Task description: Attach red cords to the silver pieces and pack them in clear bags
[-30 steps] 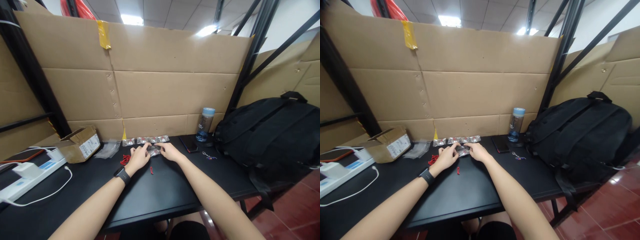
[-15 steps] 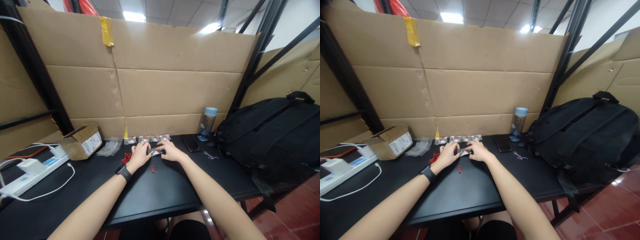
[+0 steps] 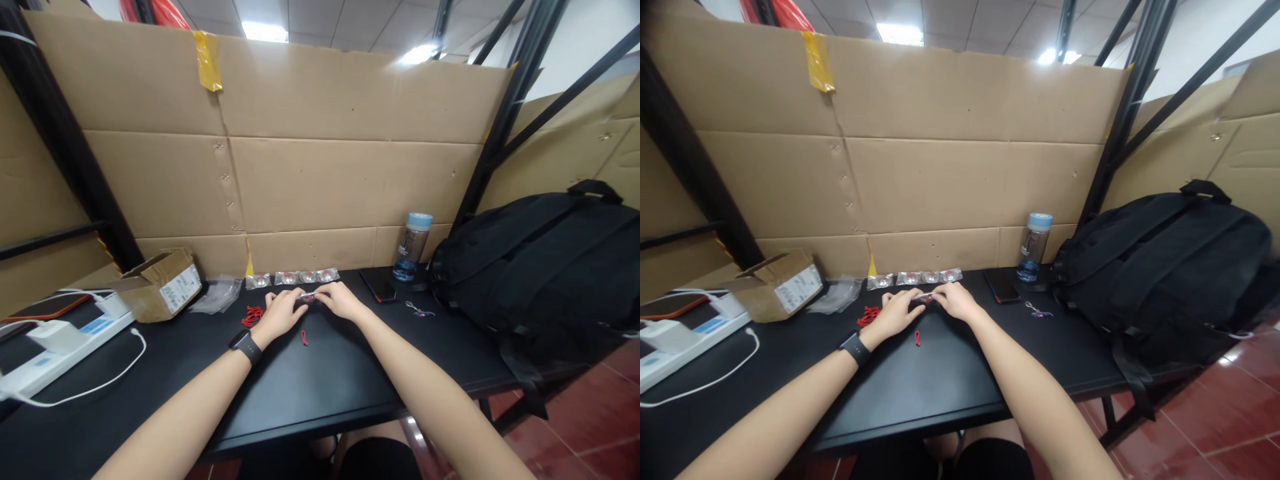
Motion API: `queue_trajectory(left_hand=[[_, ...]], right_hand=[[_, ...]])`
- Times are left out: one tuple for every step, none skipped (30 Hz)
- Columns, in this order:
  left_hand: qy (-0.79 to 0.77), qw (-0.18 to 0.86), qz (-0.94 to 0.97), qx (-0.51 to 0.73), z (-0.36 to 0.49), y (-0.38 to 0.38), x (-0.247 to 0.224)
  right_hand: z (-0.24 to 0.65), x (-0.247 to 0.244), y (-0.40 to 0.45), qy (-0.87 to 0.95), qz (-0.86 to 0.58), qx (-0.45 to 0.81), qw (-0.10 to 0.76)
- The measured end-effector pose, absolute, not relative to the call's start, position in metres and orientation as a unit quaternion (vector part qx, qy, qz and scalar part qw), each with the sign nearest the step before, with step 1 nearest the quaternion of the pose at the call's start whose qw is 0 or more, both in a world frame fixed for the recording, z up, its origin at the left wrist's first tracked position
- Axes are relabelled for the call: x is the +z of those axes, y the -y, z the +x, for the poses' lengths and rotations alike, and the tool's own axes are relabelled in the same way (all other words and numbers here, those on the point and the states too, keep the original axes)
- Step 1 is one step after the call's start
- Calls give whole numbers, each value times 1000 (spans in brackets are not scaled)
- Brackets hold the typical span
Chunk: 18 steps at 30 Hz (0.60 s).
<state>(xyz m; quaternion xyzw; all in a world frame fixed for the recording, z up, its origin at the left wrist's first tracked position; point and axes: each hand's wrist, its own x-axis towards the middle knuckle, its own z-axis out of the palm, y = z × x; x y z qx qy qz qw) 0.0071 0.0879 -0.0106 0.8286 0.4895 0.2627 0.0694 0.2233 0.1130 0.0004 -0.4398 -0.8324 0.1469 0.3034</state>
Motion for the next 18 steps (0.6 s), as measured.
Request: queue_trajectory(left_hand=[[-495, 77, 823, 269, 7, -88, -10], [-500, 86, 817, 275, 7, -89, -10], [-504, 98, 811, 281, 7, -90, -9], [-506, 109, 806, 287, 7, -90, -8], [-508, 119, 802, 291, 6, -91, -7], [-509, 129, 798, 294, 6, -92, -6], [-510, 136, 796, 297, 5, -93, -5], [-510, 142, 794, 300, 3, -94, -4], [-508, 146, 792, 305, 2, -94, -3], [-505, 151, 791, 311, 1, -95, -2], [-500, 157, 789, 319, 0, -96, -2], [-494, 165, 788, 328, -2, -96, -1], [-488, 172, 787, 336, -3, -97, -1], [-482, 181, 786, 343, -3, -97, -1], [-477, 188, 784, 349, -4, -98, -1], [-475, 195, 781, 355, -5, -99, -2], [-474, 200, 778, 360, -5, -99, -3], [-474, 204, 775, 365, -5, -100, -3]], right_hand=[[223, 1, -113, 829, -441, 154, 308], [223, 1, -113, 825, -440, 165, 313], [222, 0, -114, 821, -437, 178, 321], [222, 0, -115, 816, -434, 193, 330], [221, -1, -115, 810, -431, 209, 339], [221, -2, -116, 804, -429, 224, 346], [220, -4, -117, 798, -427, 241, 351], [219, -5, -117, 791, -424, 260, 355], [219, -6, -118, 785, -418, 285, 358], [218, -7, -118, 777, -406, 315, 363], [217, -8, -118, 769, -389, 349, 368], [215, -9, -117, 759, -370, 384, 375], [214, -9, -116, 748, -353, 413, 381], [213, -8, -115, 738, -342, 434, 387], [211, -7, -114, 729, -338, 447, 393], [210, -6, -113, 722, -341, 453, 397], [209, -5, -112, 717, -348, 453, 399], [208, -4, -112, 713, -355, 451, 402]])
